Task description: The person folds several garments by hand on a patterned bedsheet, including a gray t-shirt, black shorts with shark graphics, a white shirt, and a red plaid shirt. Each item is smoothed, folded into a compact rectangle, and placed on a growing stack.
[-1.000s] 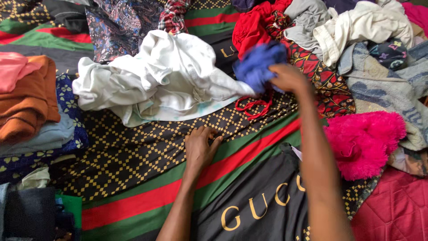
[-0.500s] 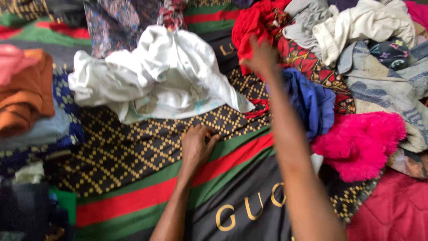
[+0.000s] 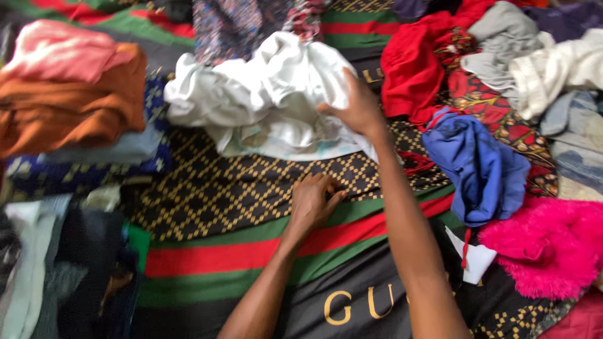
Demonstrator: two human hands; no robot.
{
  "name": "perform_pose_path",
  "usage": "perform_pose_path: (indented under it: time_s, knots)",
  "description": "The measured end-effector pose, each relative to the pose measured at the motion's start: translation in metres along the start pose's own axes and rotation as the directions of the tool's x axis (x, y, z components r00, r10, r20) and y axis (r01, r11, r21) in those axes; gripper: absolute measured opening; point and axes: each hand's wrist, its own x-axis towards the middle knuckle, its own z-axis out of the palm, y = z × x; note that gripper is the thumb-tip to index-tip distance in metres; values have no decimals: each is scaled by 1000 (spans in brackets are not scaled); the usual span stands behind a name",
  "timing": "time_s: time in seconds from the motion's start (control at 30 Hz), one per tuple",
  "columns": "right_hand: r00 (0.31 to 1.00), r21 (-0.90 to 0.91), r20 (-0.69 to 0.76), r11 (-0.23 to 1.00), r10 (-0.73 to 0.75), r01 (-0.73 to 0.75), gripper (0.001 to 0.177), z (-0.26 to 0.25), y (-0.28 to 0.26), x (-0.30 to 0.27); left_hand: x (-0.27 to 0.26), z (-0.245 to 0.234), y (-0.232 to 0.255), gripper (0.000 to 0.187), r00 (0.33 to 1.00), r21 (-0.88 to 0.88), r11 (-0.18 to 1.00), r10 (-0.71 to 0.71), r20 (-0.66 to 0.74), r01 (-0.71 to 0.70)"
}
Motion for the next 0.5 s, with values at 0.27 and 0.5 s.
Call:
perform_pose_path:
  time_s: [0.27,0.5]
  knots:
    - [930,-12,-251,960,268,-280,35,42,-2,6,4,-11,1,24,996,-86,993,-71,53,75]
    - [581,329,-582,818,569,-472,65,-96,200,14,0,-13,7,25,996,-92,993,-75,37,78]
